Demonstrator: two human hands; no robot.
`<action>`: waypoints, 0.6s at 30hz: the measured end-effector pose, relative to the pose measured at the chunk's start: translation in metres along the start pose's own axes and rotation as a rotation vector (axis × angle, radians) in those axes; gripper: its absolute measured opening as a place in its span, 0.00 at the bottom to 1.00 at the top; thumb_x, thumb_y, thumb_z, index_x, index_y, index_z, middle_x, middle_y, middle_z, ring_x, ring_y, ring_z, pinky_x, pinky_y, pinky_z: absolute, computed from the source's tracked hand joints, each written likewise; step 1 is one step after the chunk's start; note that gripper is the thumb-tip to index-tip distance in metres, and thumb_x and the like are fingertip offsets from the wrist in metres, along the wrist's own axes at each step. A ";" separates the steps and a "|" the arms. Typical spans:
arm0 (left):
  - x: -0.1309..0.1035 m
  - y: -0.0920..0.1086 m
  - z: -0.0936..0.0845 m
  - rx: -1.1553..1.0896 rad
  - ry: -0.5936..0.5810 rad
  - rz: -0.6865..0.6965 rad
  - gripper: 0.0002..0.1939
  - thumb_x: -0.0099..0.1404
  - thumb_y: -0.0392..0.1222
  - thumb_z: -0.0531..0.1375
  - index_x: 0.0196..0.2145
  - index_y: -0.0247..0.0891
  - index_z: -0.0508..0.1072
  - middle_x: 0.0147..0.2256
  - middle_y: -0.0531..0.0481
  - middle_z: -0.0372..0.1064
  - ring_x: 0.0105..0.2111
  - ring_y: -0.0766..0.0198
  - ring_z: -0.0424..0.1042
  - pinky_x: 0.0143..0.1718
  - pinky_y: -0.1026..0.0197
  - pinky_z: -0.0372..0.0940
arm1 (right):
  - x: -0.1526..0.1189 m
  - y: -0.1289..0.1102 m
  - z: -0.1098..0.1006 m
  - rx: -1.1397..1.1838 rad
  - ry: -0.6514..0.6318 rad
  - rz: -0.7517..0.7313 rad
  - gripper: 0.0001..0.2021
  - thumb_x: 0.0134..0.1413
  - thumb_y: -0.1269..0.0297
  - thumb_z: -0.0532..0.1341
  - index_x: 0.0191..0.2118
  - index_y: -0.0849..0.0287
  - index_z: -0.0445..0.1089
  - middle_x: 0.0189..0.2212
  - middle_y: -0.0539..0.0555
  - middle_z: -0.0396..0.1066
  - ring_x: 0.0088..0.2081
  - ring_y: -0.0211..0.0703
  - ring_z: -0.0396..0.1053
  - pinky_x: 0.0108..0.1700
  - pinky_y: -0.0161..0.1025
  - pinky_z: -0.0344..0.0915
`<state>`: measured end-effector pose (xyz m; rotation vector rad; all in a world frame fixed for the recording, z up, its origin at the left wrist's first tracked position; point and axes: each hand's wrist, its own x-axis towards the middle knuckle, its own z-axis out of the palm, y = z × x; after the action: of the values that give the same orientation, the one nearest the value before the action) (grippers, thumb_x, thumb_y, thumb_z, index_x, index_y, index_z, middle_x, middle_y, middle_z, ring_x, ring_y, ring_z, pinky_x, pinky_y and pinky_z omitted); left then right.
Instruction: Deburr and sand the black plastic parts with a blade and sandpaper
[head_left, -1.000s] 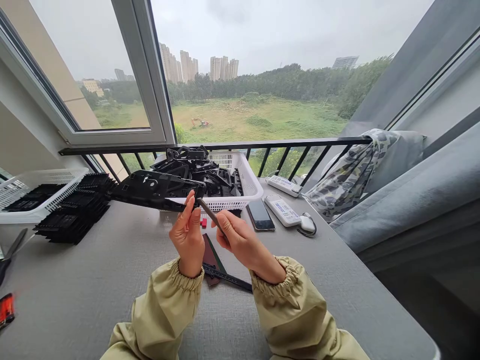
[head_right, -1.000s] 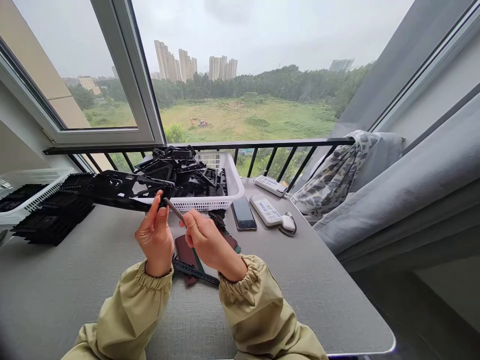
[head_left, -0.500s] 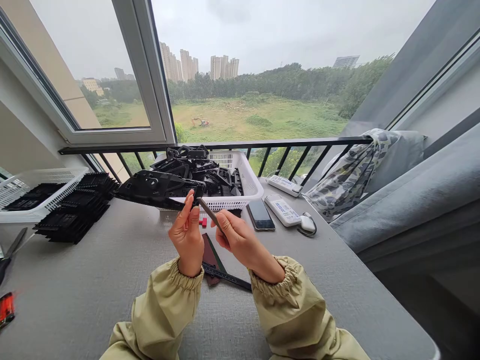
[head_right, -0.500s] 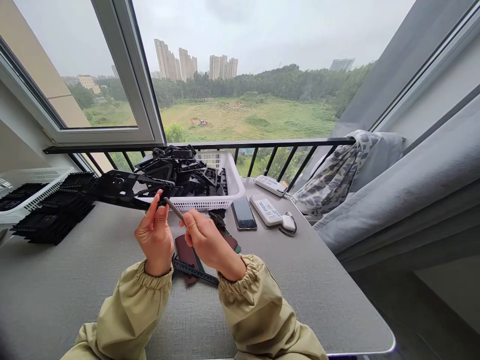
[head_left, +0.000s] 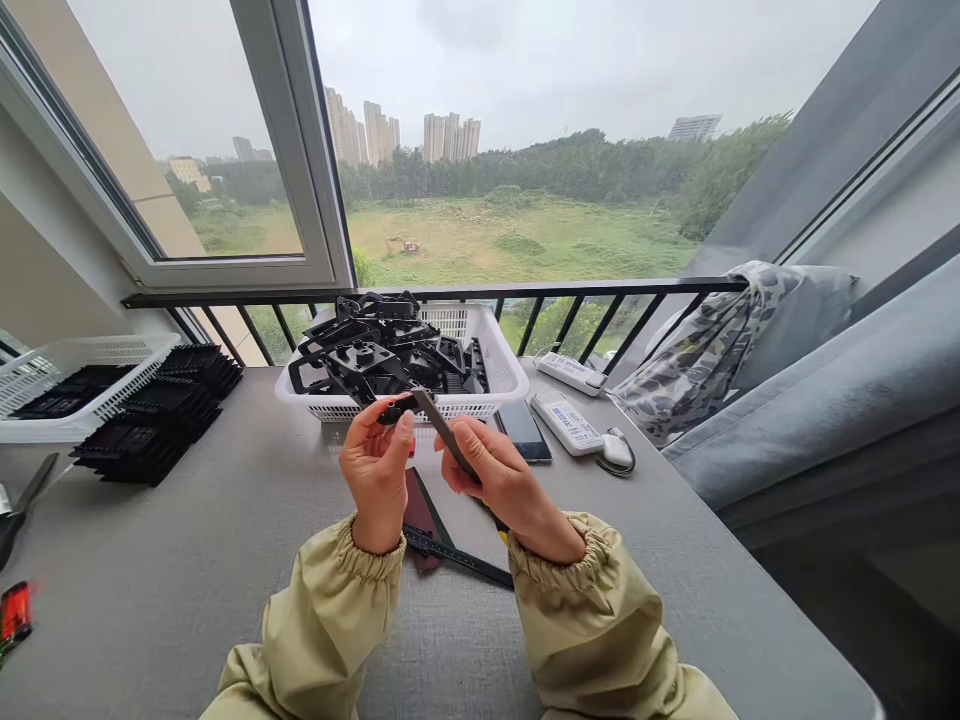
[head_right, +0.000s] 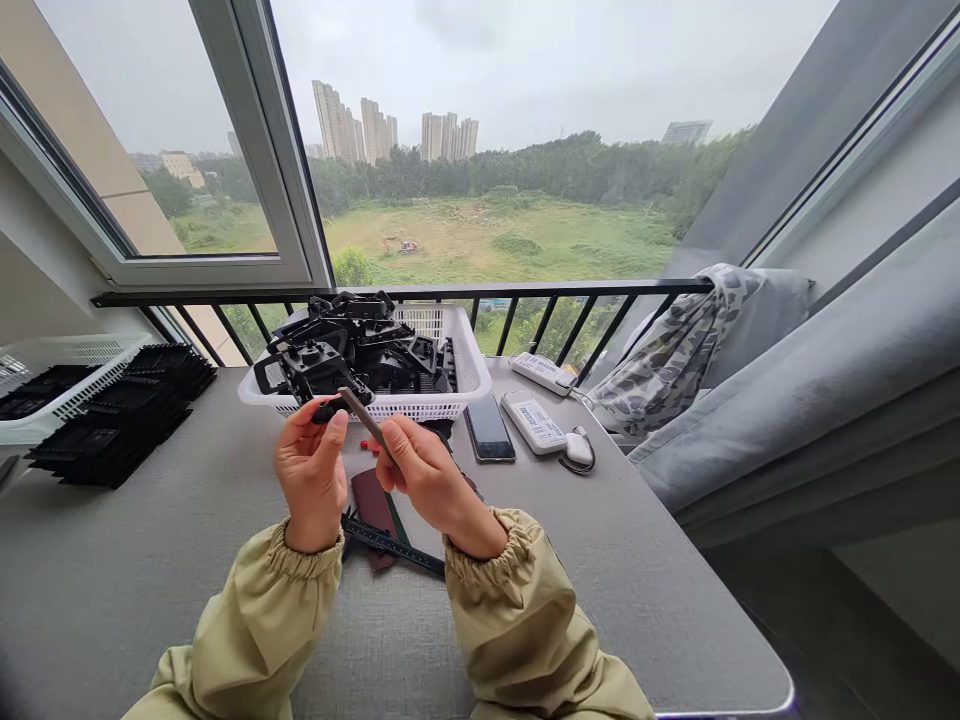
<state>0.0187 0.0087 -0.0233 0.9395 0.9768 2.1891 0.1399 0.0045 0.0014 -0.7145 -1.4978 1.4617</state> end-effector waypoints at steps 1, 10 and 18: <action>0.001 0.000 0.000 -0.018 0.014 -0.020 0.13 0.51 0.43 0.71 0.35 0.40 0.77 0.30 0.54 0.76 0.29 0.70 0.74 0.37 0.66 0.70 | 0.001 0.000 -0.001 -0.001 0.008 0.005 0.24 0.58 0.38 0.53 0.31 0.58 0.63 0.15 0.44 0.60 0.16 0.31 0.49 0.17 0.33 0.43; 0.008 0.004 0.001 -0.160 0.023 -0.185 0.17 0.46 0.46 0.73 0.30 0.40 0.71 0.25 0.59 0.70 0.24 0.74 0.71 0.30 0.69 0.70 | 0.005 0.004 -0.013 -0.107 0.084 -0.005 0.25 0.56 0.36 0.54 0.32 0.57 0.64 0.15 0.44 0.60 0.17 0.32 0.50 0.18 0.34 0.44; 0.006 0.004 0.002 -0.212 -0.013 -0.257 0.23 0.44 0.47 0.75 0.34 0.41 0.69 0.27 0.59 0.70 0.26 0.74 0.70 0.29 0.72 0.65 | 0.007 0.001 -0.017 -0.134 0.103 0.014 0.26 0.54 0.35 0.55 0.32 0.57 0.64 0.14 0.44 0.59 0.18 0.33 0.51 0.20 0.34 0.48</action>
<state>0.0156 0.0111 -0.0167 0.6885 0.7925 2.0197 0.1518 0.0183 0.0000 -0.8694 -1.5240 1.3234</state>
